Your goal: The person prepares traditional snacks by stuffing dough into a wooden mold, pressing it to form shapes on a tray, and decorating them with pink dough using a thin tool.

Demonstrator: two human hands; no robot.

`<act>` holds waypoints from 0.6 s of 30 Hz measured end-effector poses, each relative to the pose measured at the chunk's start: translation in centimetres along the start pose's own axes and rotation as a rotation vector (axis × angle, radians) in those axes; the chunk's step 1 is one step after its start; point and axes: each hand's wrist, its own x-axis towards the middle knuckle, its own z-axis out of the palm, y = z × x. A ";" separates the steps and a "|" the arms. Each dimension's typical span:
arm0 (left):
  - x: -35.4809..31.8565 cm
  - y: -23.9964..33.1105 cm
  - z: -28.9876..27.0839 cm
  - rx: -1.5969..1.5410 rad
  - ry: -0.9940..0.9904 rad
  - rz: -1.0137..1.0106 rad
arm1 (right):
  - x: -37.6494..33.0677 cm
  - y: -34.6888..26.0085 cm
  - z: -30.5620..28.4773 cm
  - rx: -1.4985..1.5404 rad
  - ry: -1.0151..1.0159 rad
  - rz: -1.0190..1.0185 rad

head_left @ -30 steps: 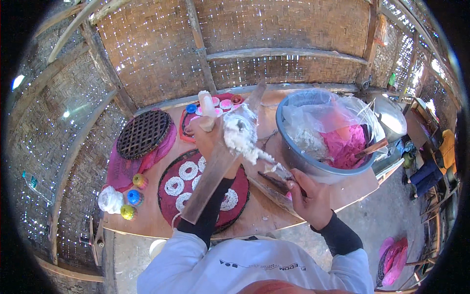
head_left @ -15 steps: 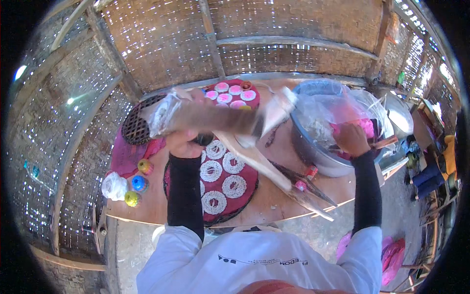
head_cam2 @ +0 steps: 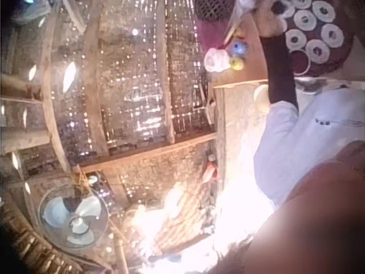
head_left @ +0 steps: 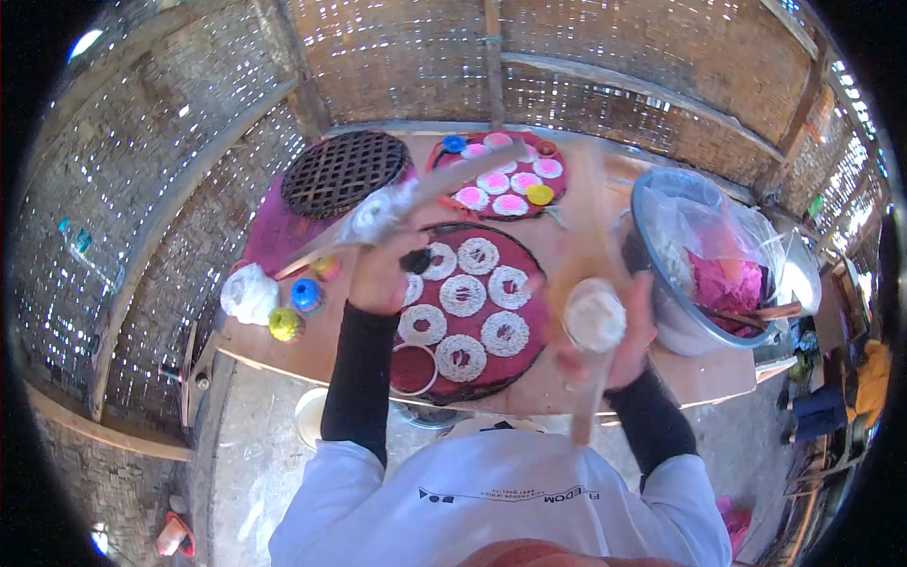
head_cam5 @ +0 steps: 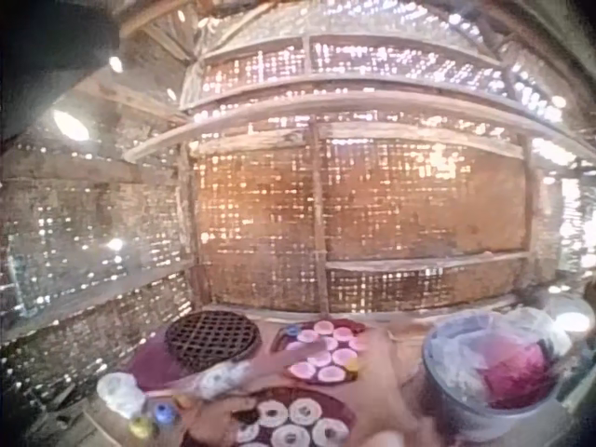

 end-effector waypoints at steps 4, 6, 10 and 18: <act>-4.2 -1.7 -2.8 0.952 0.163 0.558 | 0.7 -1.6 1.3 -0.613 0.208 -0.234; -5.9 1.2 -0.2 1.060 -0.062 0.587 | 1.4 -1.3 2.1 -0.923 0.252 -0.258; -6.4 2.9 -0.8 1.258 -0.145 0.586 | 2.5 -0.8 3.7 -1.325 -0.021 -0.466; -9.9 4.1 -0.1 1.111 -0.454 0.203 | 2.3 1.5 5.3 -1.512 -0.222 -0.288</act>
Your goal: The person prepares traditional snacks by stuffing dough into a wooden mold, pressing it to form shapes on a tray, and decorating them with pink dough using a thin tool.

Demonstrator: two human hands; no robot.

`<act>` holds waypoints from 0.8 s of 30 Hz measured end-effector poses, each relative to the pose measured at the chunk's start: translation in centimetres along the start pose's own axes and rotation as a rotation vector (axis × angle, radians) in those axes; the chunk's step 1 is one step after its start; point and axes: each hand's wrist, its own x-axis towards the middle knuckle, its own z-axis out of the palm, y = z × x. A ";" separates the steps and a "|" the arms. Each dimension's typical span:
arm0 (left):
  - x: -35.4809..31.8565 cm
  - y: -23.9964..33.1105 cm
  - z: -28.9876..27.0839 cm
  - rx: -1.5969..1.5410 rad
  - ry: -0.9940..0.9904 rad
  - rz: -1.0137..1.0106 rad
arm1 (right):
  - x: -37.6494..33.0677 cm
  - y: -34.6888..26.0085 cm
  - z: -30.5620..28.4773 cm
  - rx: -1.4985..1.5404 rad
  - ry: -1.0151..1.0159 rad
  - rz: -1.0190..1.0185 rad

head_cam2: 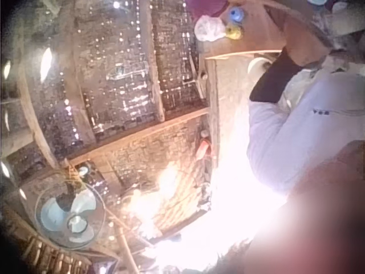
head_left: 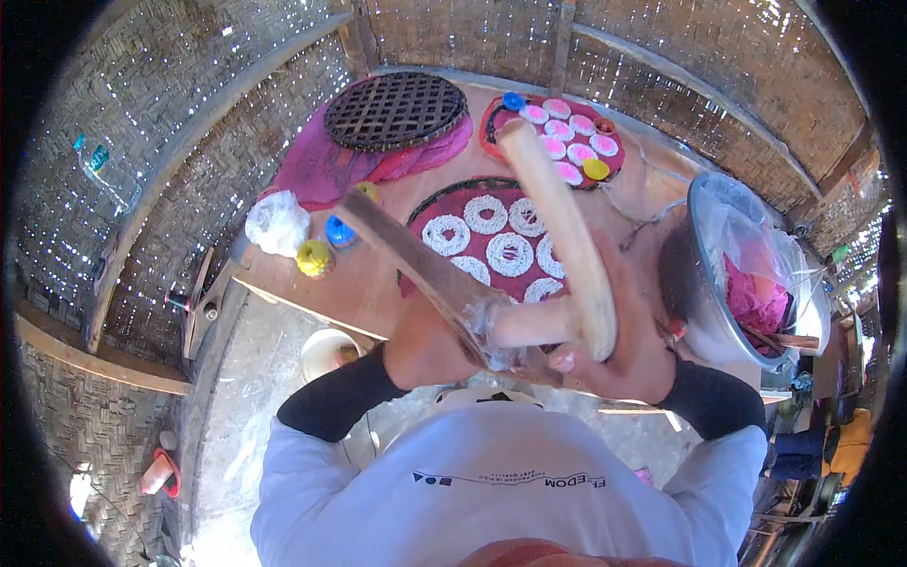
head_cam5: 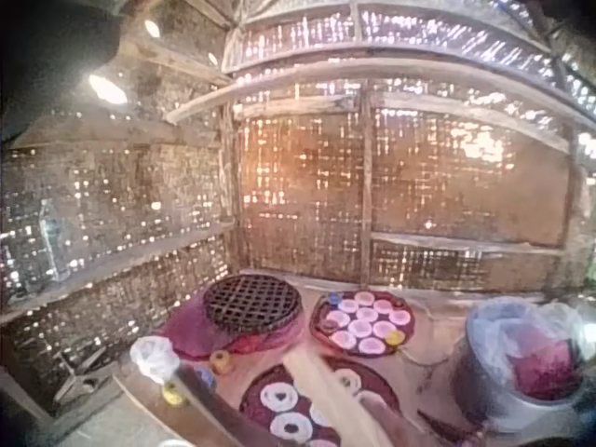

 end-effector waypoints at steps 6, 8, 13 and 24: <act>-2.8 -1.7 6.3 -0.417 0.094 -0.069 | -2.1 2.0 2.7 -0.012 -0.123 0.142; -3.3 -2.0 6.7 -0.589 0.105 -0.140 | -1.9 2.4 2.5 -0.083 -0.154 0.081; 0.4 -5.6 1.3 -0.524 -0.132 -0.136 | -0.9 5.2 -0.6 1.049 -0.517 0.840; 4.8 -14.8 -1.8 -2.100 -0.049 0.626 | 3.2 6.0 0.3 0.860 -0.652 0.912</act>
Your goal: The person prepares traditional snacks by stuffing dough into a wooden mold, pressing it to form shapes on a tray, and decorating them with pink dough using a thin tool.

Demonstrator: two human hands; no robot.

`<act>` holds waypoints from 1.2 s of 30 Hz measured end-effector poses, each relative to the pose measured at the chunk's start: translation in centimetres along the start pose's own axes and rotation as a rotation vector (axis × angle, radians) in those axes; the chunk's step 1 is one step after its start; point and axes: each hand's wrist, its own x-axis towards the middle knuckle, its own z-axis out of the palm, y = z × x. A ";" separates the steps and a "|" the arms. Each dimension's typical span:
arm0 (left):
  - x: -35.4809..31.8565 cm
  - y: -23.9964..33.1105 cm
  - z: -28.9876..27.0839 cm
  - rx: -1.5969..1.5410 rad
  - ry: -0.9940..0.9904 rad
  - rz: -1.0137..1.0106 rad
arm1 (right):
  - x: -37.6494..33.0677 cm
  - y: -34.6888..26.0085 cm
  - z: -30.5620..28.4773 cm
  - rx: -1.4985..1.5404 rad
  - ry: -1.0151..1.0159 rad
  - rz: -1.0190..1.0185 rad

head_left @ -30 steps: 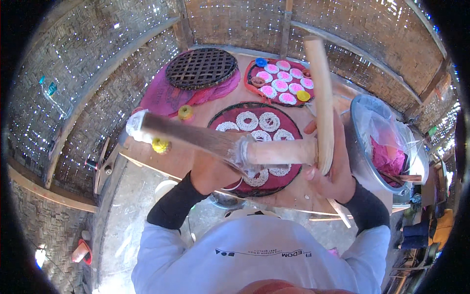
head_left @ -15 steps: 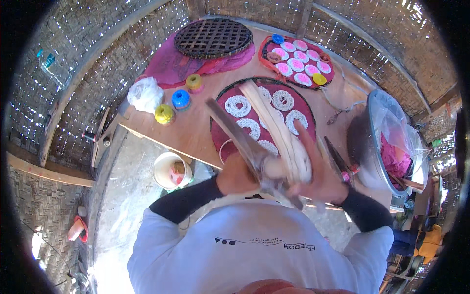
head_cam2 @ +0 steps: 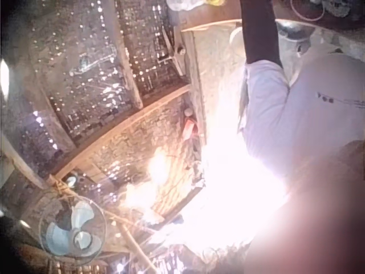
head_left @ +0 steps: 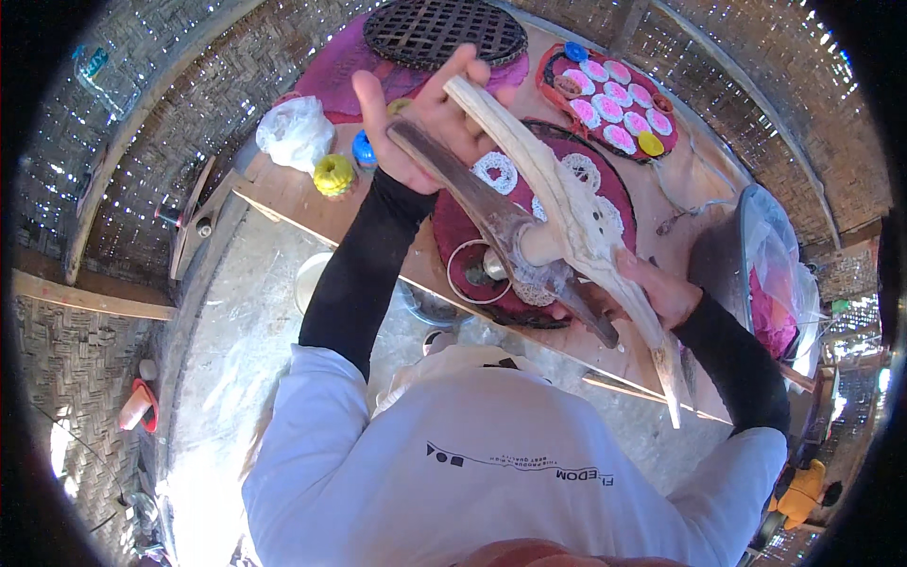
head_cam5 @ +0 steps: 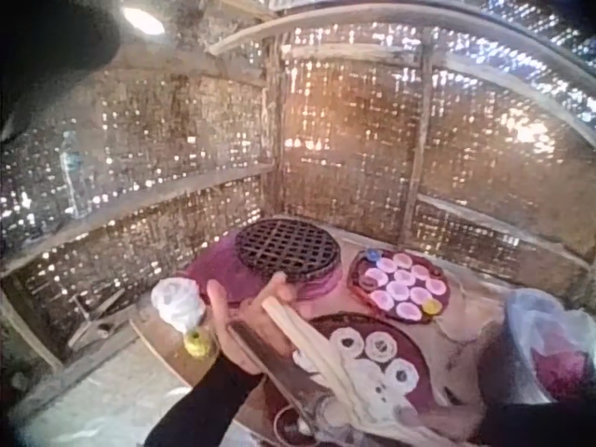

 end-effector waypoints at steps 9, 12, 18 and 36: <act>-4.9 0.3 0.0 0.103 0.523 0.160 | 3.9 0.9 0.1 -0.064 0.087 0.180; -4.9 0.5 0.4 0.086 0.424 0.147 | 4.9 1.8 -0.7 -0.216 0.076 0.082; -6.5 -0.3 0.1 0.159 0.579 0.199 | 4.1 0.7 0.3 -0.074 0.050 0.149; -5.5 1.6 -0.3 0.117 0.368 0.185 | 5.8 0.5 -0.1 -0.657 0.335 -0.114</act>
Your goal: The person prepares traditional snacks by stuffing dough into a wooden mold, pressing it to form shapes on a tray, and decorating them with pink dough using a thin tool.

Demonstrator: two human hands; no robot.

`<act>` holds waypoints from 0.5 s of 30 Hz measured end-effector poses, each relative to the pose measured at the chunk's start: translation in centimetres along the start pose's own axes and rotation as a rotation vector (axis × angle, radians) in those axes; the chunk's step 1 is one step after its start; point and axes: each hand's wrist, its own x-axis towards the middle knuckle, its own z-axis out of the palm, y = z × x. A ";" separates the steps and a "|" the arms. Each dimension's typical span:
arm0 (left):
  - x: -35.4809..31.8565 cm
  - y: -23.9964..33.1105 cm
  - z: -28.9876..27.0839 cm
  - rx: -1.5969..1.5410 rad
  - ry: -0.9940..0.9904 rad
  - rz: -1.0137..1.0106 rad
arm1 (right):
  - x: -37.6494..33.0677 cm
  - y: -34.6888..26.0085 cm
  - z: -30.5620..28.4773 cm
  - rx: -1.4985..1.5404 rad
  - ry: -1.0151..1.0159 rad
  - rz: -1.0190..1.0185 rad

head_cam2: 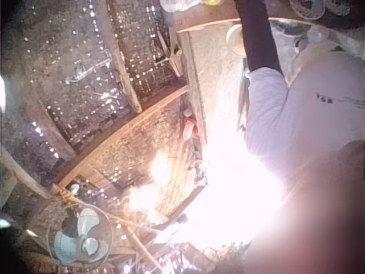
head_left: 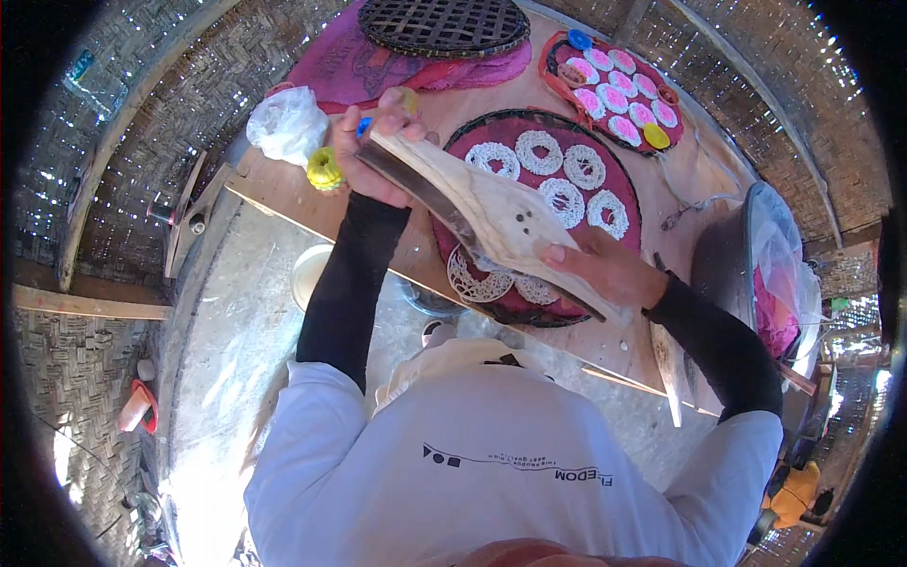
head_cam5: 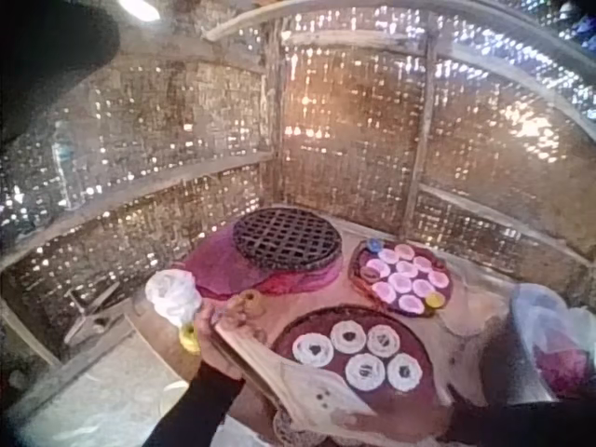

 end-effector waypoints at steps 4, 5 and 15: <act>-1.5 0.2 0.1 0.060 0.153 0.041 | 0.1 -0.4 0.6 0.176 -0.127 0.097; -2.1 0.1 -0.1 0.088 0.254 0.069 | -0.1 -0.5 0.7 0.249 -0.143 0.122; 0.2 -2.1 0.6 0.161 0.143 -0.010 | -1.6 0.8 -0.9 0.099 0.036 0.056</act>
